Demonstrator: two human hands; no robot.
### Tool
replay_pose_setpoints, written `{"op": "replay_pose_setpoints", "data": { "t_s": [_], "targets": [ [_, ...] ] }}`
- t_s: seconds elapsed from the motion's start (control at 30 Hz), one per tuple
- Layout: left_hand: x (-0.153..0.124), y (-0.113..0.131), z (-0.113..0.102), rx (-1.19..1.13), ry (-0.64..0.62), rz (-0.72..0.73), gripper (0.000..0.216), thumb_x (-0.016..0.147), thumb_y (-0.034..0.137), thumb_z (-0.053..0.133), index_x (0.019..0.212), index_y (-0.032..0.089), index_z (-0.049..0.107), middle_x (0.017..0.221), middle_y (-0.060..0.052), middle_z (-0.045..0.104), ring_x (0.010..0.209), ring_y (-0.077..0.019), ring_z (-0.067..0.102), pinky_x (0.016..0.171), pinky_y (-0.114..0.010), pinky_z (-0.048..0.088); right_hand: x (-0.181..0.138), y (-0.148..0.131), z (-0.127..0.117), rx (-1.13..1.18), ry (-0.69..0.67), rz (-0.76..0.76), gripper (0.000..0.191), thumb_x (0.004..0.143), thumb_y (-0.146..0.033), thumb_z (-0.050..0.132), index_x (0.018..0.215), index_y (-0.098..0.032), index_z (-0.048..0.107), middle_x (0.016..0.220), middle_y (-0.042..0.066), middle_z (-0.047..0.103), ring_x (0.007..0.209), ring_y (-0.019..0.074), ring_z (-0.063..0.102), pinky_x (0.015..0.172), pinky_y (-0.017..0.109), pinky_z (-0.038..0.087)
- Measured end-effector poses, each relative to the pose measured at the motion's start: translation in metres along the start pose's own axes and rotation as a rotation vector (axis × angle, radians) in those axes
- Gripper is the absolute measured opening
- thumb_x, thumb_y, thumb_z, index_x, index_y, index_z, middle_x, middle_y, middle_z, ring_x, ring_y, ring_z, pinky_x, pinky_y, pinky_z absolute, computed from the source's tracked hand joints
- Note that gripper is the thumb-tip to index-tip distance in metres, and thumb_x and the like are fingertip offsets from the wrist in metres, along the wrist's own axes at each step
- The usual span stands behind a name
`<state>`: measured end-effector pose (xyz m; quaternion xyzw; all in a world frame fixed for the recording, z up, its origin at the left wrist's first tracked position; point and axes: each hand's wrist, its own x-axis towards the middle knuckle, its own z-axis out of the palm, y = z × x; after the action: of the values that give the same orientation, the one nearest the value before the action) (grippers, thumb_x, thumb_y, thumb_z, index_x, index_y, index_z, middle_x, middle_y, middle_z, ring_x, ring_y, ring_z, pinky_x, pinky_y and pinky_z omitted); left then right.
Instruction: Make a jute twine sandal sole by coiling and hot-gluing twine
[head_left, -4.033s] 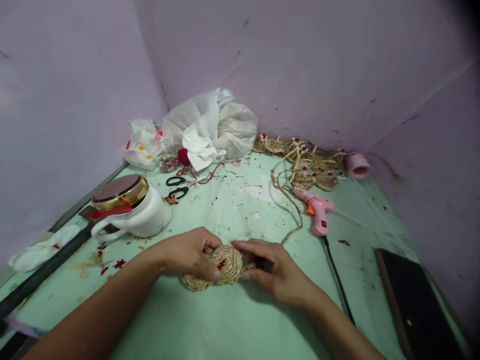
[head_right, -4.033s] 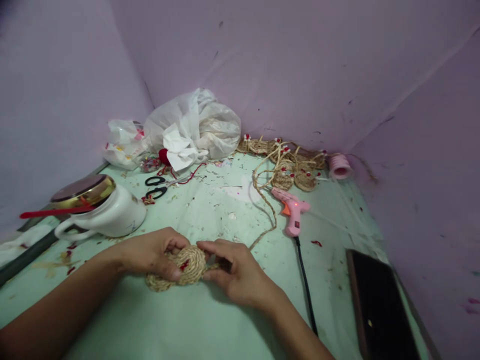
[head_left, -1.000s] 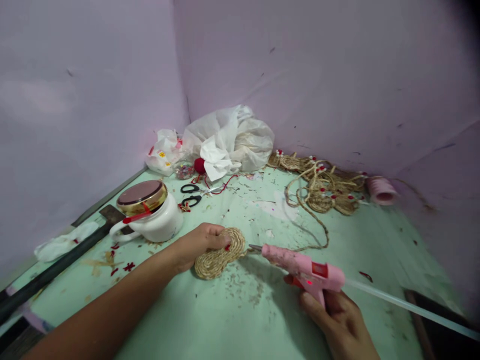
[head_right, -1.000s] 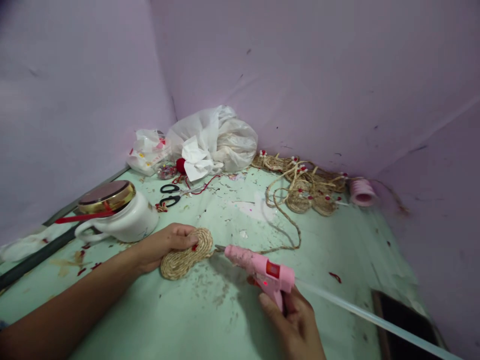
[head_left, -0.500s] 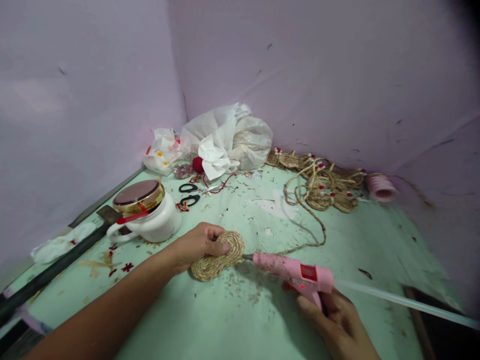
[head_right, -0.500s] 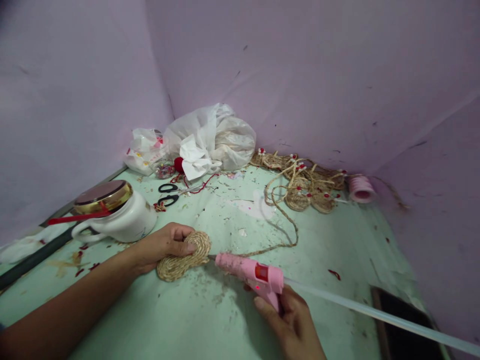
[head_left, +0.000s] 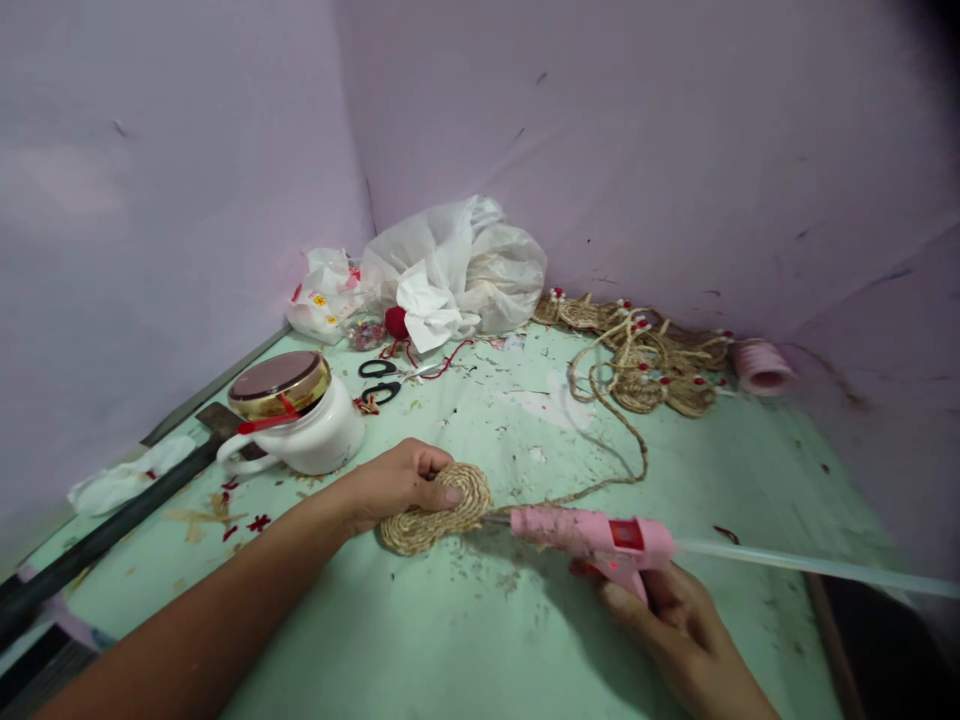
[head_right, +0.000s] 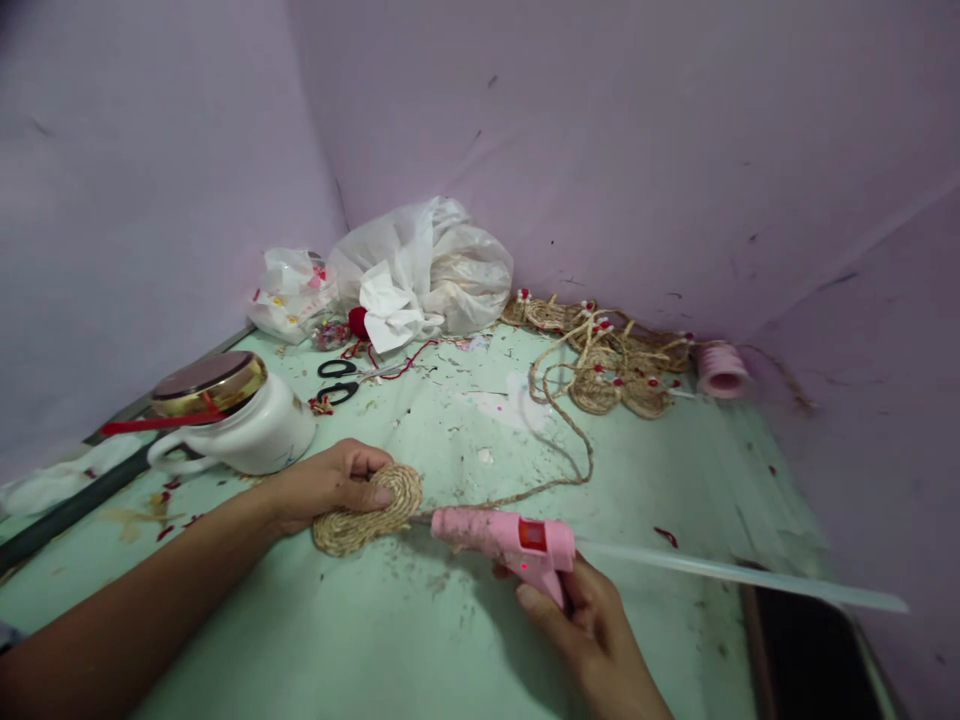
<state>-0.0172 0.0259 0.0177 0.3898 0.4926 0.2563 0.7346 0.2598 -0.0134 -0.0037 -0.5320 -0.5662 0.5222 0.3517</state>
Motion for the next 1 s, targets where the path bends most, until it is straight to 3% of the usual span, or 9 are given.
{"op": "replay_pose_setpoints", "data": {
  "t_s": [0.7, 1.0],
  "targets": [
    [0.0008, 0.0000, 0.0001, -0.016, 0.028, -0.003, 0.032, 0.053, 0.034, 0.078, 0.073, 0.011, 0.068, 0.063, -0.004, 0.065, 0.051, -0.0114, 0.056, 0.048, -0.021, 0.041, -0.0002, -0.0016, 0.0045, -0.034, 0.047, -0.022, 0.027, 0.071, -0.044, 0.065, 0.077, -0.018, 0.070, 0.069, 0.004, 0.069, 0.065, 0.0221, 0.063, 0.059, 0.029, 0.051],
    [0.0000, 0.0014, 0.0011, -0.043, 0.022, -0.024, 0.031, 0.053, 0.034, 0.079, 0.069, 0.011, 0.067, 0.061, -0.003, 0.065, 0.050, -0.0105, 0.056, 0.046, -0.019, 0.042, 0.0031, 0.0064, -0.0012, -0.051, -0.001, -0.073, 0.028, 0.074, -0.043, 0.063, 0.080, -0.017, 0.069, 0.071, 0.005, 0.069, 0.065, 0.0217, 0.063, 0.058, 0.029, 0.051]
  ]
}}
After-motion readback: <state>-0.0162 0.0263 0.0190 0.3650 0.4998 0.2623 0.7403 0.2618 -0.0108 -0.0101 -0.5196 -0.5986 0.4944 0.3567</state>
